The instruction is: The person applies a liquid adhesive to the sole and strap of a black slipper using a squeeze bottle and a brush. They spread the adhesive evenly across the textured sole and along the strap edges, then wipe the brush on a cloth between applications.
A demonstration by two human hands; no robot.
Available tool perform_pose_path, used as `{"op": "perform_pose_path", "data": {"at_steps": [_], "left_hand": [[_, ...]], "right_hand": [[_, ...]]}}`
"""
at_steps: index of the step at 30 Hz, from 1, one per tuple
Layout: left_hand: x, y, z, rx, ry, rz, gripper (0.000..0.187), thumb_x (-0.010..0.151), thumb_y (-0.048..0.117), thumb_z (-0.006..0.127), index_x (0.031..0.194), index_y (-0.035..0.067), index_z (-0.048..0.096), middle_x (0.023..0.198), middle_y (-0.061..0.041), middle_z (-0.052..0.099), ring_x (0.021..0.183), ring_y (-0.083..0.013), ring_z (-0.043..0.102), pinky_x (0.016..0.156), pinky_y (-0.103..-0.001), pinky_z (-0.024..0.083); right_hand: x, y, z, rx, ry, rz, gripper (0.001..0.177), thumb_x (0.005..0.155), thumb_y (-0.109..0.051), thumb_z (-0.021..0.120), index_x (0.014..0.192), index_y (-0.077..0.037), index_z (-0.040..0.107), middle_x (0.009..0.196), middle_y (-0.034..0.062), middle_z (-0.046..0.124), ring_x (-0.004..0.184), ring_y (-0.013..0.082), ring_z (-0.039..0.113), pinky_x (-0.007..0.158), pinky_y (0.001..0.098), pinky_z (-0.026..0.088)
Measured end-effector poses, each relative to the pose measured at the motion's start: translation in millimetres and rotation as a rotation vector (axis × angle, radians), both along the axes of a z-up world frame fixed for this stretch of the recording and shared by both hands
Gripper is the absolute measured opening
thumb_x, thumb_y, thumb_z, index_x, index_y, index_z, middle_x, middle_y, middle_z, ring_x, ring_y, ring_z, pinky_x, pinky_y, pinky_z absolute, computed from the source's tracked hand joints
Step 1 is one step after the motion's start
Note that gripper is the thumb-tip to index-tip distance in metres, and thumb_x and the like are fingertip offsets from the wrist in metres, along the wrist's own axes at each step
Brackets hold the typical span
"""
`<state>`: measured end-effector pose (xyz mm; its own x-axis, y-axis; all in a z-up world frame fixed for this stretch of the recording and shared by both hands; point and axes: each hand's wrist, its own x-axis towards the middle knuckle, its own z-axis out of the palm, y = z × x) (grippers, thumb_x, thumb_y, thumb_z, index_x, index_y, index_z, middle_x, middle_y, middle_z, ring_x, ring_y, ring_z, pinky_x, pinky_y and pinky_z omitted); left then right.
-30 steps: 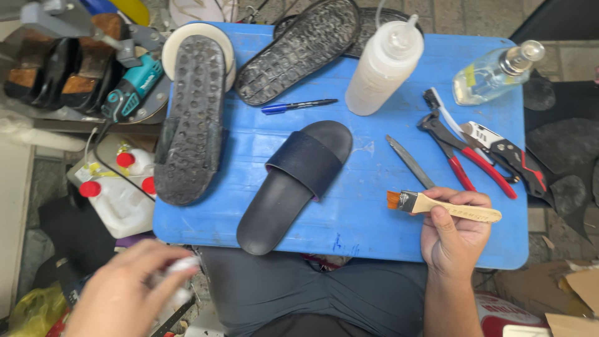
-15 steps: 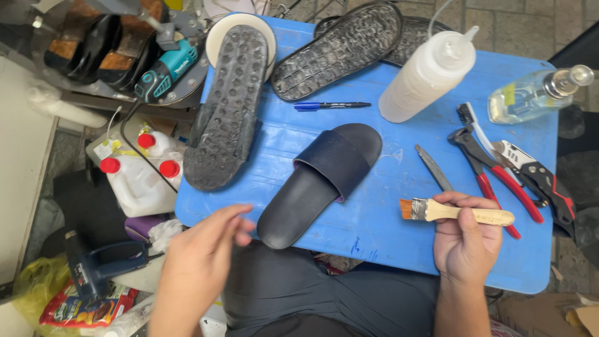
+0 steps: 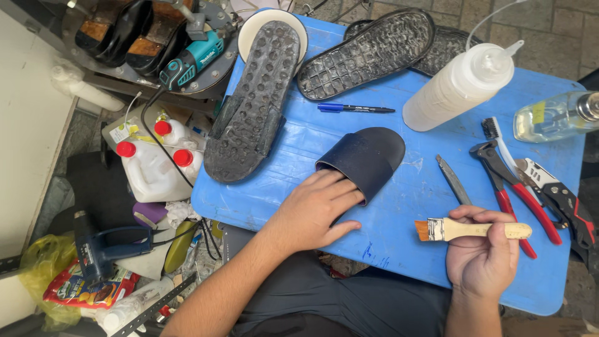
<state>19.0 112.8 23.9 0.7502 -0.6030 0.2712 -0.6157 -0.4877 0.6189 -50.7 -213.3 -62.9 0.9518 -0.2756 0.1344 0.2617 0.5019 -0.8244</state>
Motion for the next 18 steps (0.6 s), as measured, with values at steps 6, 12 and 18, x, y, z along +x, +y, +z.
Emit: {"op": "perform_pose_path", "data": {"at_steps": [6, 12, 18], "left_hand": [[-1, 3, -7, -0.231, 0.202, 0.035, 0.07, 0.082, 0.025, 0.079, 0.142, 0.004, 0.052, 0.145, -0.021, 0.058, 0.139, -0.035, 0.051, 0.118, -0.043, 0.04], [-10, 10, -33, -0.955, 0.75, 0.021, 0.07, 0.088, 0.005, 0.077, 0.147, 0.005, 0.039, 0.157, -0.02, 0.047, 0.153, -0.0275, 0.041, 0.129, -0.041, 0.028], [-11, 10, -51, -1.148, 0.727, -0.025, 0.056, 0.093, -0.006, 0.075, 0.139, 0.005, 0.044, 0.156, -0.017, 0.048, 0.154, -0.0268, 0.045, 0.133, -0.043, 0.031]], "right_hand": [[0, -3, -3, -0.014, 0.014, 0.013, 0.028, 0.124, -0.018, 0.045, 0.11, 0.005, 0.053, 0.114, 0.0343, 0.062, 0.097, 0.0298, 0.06, 0.1, 0.0407, 0.054], [6, 11, 14, 0.0, 0.043, 0.055, 0.023, 0.118, -0.016, 0.046, 0.108, 0.003, 0.055, 0.097, 0.0264, 0.062, 0.09, 0.0318, 0.062, 0.087, 0.0435, 0.056], [32, 54, 40, 0.091, 0.189, 0.296, 0.017, 0.102, -0.011, 0.053, 0.111, 0.002, 0.059, 0.085, 0.0137, 0.058, 0.069, 0.0202, 0.054, 0.061, 0.037, 0.051]]}}
